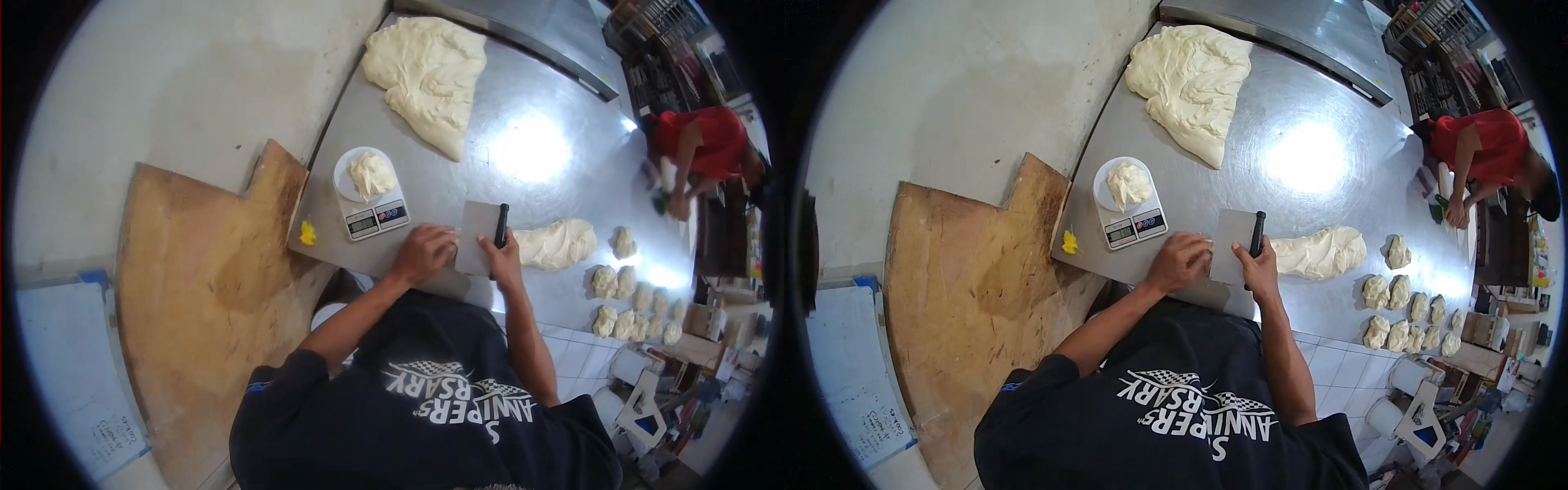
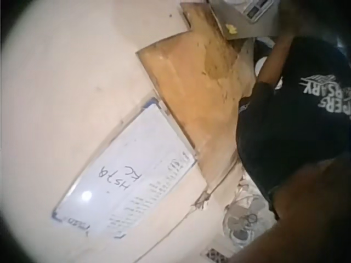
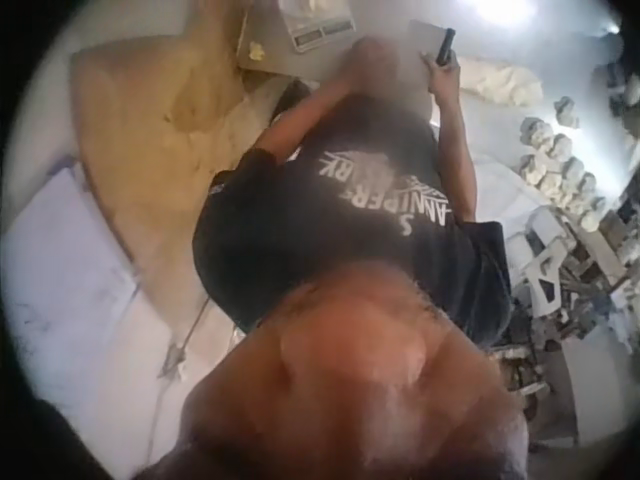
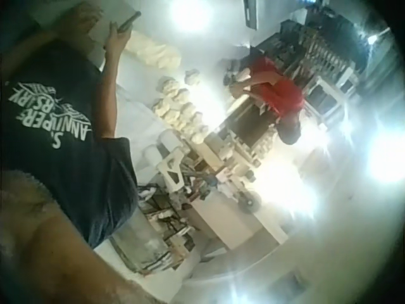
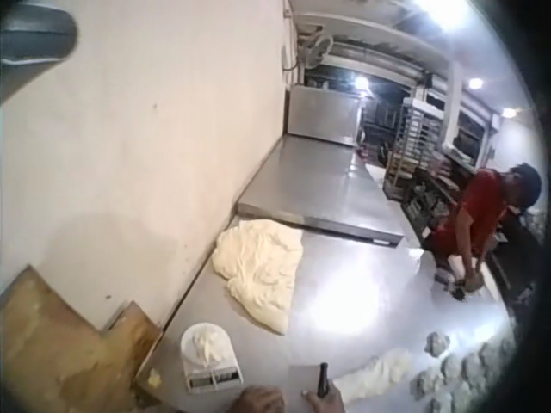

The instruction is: The person portions dough by cutting segments from a larger mass using a scraper, weighing each piece on a digital scale, and placing the measured portions onto a metal table.

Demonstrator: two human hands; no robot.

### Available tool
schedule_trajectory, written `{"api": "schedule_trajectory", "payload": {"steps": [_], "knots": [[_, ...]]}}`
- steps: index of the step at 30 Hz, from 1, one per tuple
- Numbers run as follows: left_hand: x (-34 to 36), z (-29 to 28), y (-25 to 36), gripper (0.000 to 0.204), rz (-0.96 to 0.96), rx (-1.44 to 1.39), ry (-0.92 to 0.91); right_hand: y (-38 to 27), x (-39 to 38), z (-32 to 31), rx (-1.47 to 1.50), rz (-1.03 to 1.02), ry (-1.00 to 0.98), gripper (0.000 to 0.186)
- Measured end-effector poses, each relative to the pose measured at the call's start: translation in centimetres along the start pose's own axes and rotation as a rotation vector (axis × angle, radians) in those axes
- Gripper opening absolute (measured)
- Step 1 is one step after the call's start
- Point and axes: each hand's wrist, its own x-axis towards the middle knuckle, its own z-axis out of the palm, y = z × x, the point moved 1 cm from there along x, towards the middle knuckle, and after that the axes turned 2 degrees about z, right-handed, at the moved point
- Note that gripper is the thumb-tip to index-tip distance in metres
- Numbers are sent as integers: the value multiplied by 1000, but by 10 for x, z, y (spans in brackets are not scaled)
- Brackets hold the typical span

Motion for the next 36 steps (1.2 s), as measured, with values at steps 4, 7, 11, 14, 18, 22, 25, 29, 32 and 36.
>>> {"api": "schedule_trajectory", "payload": {"steps": [4, 7, 11, 14, 18, 22, 25, 29, 32, 36], "knots": [[6, -56, -50, 73, -134, 495, 311, -1, -2, 0, -6, 11, 57, 34], [49, -96, -72, 114, -361, 616, 245, 4, -2, -2, -51, -3, 99, 35], [55, -99, -127, 93, -281, 227, 194, 6, -3, 14, -14, -9, 132, 39], [63, -101, -134, 76, -376, 131, 208, 15, -6, 3, -88, -33, 150, 43], [71, -108, -157, 56, -495, 116, 442, 22, -27, -23, 5, -2, 286, 46], [77, -119, -179, 49, -638, -266, 669, 31, -47, -63, 156, 17, 441, 52], [91, -122, -146, 43, -622, -337, 607, 31, -64, -103, 321, 86, 485, 54], [115, -98, -85, 32, -355, -101, 421, 45, -72, -152, 331, 135, 516, 53], [143, -63, -14, 31, 161, 259, 307, 57, -70, -180, 320, 138, 513, 51], [200, -1, 117, 47, 217, -127, 121, 63, -69, -218, 311, 158, 528, 50]]}}
